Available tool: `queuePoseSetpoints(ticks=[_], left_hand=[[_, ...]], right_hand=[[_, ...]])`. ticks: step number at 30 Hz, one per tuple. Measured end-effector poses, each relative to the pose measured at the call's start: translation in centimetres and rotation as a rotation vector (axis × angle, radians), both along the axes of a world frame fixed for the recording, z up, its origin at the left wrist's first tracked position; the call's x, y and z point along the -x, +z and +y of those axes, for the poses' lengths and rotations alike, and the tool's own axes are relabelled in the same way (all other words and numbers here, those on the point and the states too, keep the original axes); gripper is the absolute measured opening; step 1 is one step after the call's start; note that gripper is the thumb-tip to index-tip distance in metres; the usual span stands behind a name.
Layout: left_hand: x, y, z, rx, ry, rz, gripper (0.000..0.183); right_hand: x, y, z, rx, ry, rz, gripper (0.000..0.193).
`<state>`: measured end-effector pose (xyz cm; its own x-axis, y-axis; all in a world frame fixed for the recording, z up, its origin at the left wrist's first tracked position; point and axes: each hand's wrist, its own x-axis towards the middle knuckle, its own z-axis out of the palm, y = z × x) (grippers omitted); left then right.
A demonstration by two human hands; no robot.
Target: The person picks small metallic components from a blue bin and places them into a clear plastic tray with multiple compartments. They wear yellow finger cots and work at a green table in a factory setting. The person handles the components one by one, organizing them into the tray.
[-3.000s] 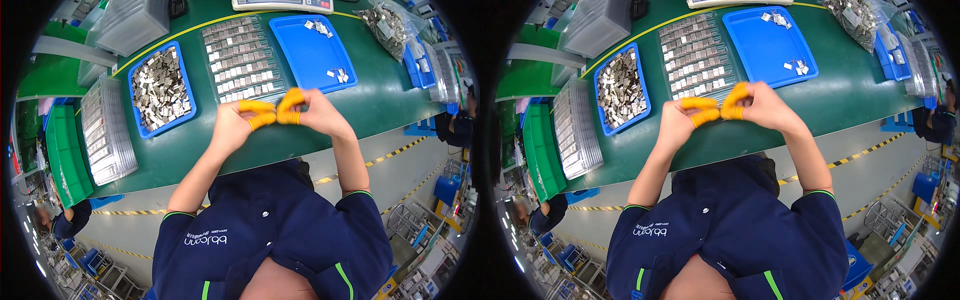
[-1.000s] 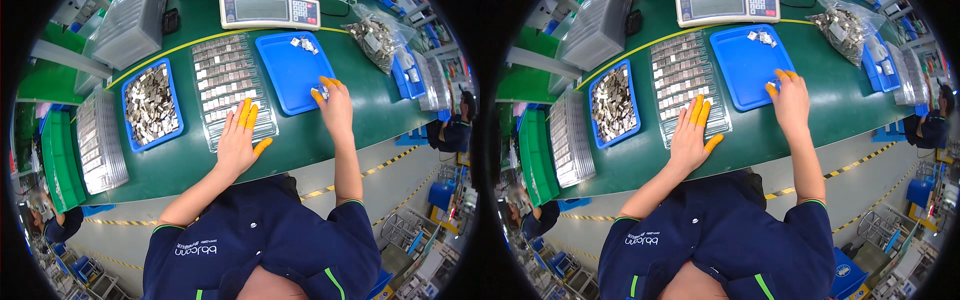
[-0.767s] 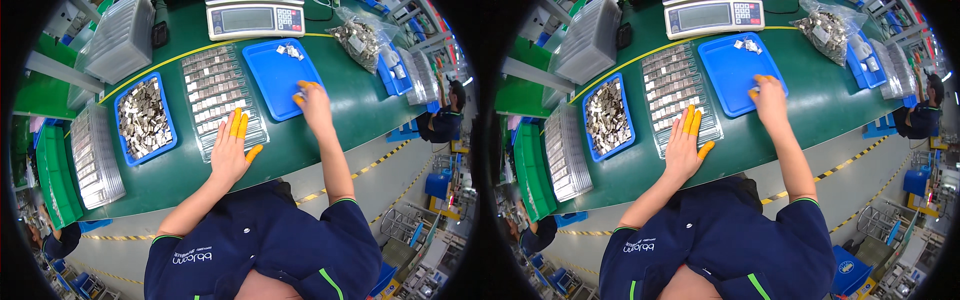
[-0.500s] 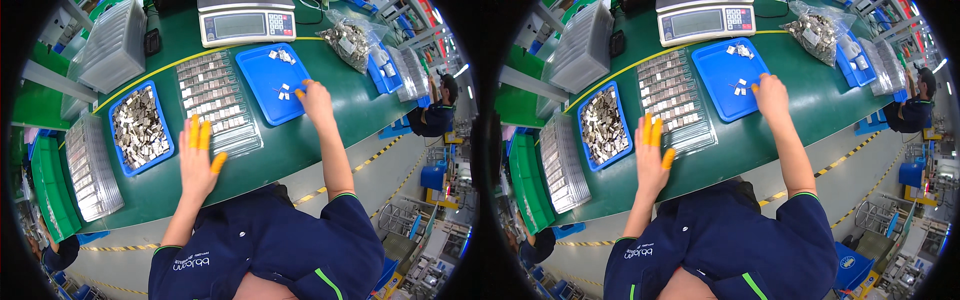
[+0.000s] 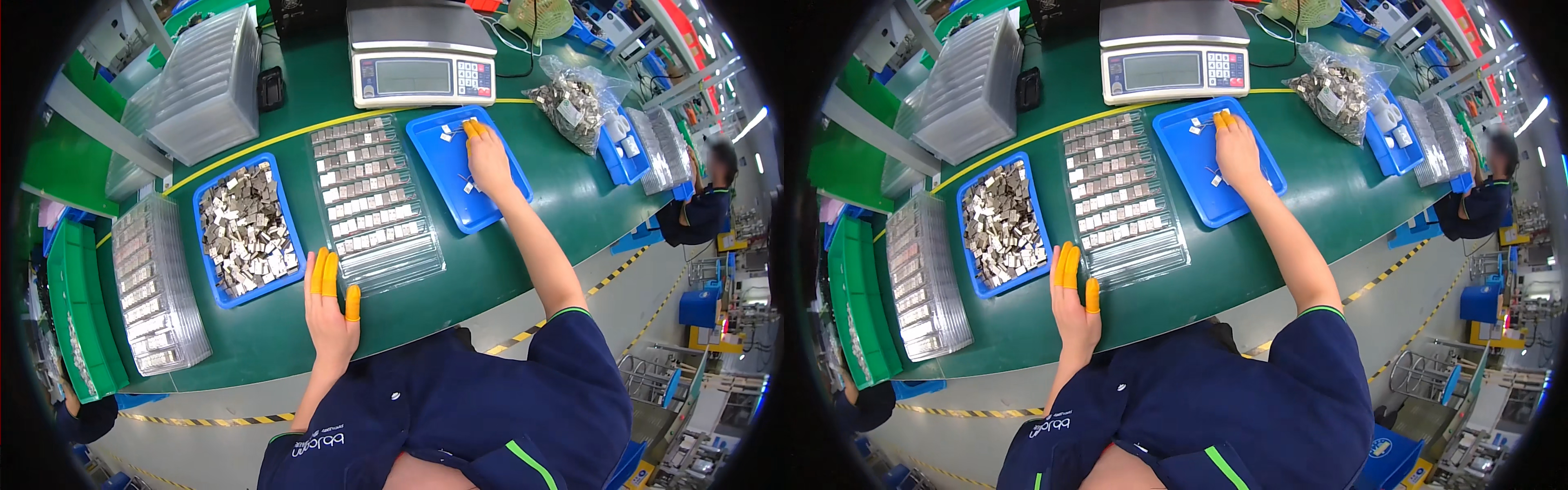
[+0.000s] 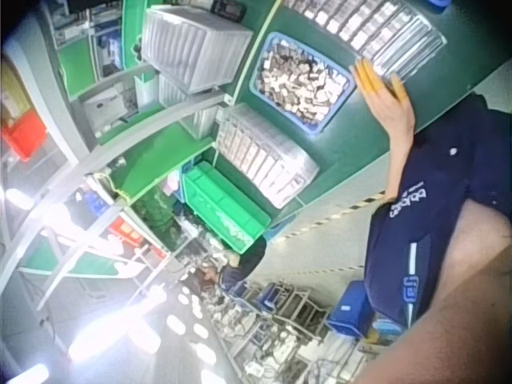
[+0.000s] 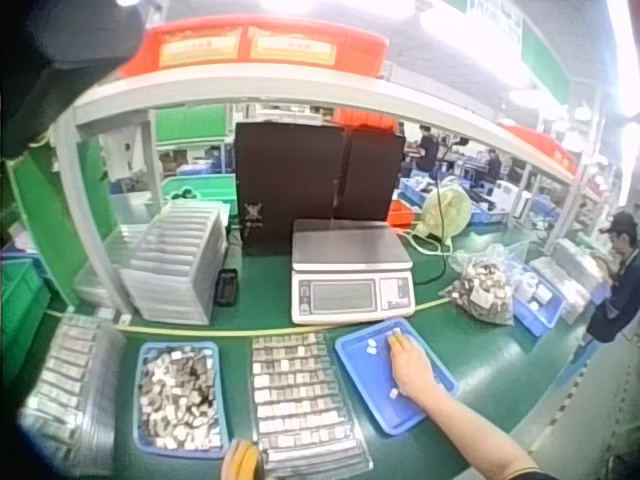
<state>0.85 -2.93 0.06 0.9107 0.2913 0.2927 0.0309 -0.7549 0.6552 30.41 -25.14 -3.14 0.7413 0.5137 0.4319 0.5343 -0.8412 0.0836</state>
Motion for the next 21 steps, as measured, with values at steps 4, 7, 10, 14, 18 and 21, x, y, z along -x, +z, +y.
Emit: queuePoseSetpoints(ticks=[4, 7, 10, 14, 18, 21], left_hand=[[0.0, -0.6, -0.4, 0.007, -0.034, 0.045, 0.047], [-0.2, -0.5, -0.5, 0.004, -0.074, 0.065, 0.054], [0.0, -0.5, -0.2, -0.008, -0.081, 0.078, 0.06], [-0.2, -0.7, -0.3, -0.021, -0.082, 0.08, 0.064], [-0.3, -0.6, -0.5, -0.029, -0.07, 0.1, 0.065], [-0.2, -0.5, -0.3, -0.035, -0.079, 0.122, 0.065]], right_hand=[[0.6, 1.1, 0.1, -0.312, 0.001, 0.124, 0.033], [-0.5, -0.1, -1.4, -0.235, 0.019, 0.18, 0.031], [1.0, 1.6, -0.8, -0.506, 0.032, 0.43, 0.029], [2.7, 4.2, -3.9, -0.586, -0.195, 0.548, 0.026], [6.0, 3.0, -4.2, -0.219, -0.239, 0.357, 0.029], [7.0, 3.9, -3.1, -0.38, -0.146, 0.472, 0.037]])
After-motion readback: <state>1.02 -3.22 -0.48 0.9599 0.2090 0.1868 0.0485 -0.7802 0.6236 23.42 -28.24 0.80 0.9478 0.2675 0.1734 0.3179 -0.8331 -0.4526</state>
